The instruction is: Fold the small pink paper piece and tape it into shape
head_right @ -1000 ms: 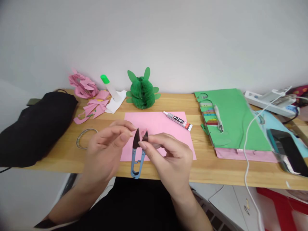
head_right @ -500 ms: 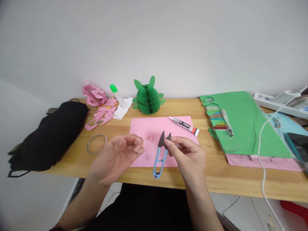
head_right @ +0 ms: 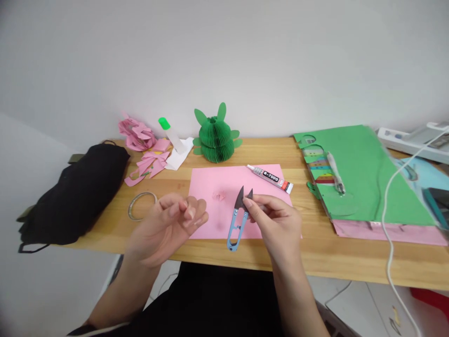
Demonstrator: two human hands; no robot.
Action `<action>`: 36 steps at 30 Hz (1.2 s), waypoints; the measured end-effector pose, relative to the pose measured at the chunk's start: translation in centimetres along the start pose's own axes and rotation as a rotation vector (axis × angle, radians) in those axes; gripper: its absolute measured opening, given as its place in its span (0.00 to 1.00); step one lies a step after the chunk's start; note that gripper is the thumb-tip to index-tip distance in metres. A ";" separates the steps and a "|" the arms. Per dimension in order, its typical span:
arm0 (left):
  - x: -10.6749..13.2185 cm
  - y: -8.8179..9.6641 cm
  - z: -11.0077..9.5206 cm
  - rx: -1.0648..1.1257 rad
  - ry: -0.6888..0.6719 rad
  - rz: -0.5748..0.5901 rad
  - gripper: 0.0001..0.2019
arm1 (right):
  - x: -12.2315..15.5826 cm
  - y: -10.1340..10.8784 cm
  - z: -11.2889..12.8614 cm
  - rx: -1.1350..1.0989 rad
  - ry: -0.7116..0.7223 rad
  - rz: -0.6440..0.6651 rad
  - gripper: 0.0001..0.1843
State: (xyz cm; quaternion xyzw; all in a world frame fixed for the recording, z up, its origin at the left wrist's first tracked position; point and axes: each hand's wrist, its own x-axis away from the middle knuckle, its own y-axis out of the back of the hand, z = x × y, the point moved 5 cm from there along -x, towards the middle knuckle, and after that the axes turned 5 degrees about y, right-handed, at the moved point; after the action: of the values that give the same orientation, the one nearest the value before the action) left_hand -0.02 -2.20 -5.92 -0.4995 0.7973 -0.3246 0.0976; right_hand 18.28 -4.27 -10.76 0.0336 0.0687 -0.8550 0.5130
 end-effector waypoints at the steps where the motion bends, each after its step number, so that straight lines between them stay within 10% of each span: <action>1: -0.1 0.6 -0.1 -0.125 -0.038 -0.081 0.11 | -0.1 0.1 -0.1 -0.002 -0.002 -0.006 0.06; 10: -2.5 14.0 -5.3 -1.028 -0.320 -0.711 0.14 | -2.1 0.7 -3.0 -0.019 -0.075 -0.038 0.11; 14: -4.8 18.9 -8.8 -1.435 -0.255 -0.729 0.13 | -2.3 0.5 -5.2 -0.038 -0.124 -0.040 0.14; 23: -8.5 21.6 -9.8 -2.017 -0.153 -0.424 0.13 | -1.8 0.0 -5.6 -0.006 -0.205 -0.011 0.17; 36: -9.0 23.5 -9.5 -2.108 -0.287 -0.353 0.12 | -1.7 -0.1 -5.8 0.034 -0.216 0.011 0.20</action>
State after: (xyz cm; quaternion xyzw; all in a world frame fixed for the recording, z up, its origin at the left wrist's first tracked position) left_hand -17.43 16.32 -14.60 -0.4730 0.5731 0.5779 -0.3375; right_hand 18.95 -1.83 -16.30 -0.0495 -0.0016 -0.8519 0.5214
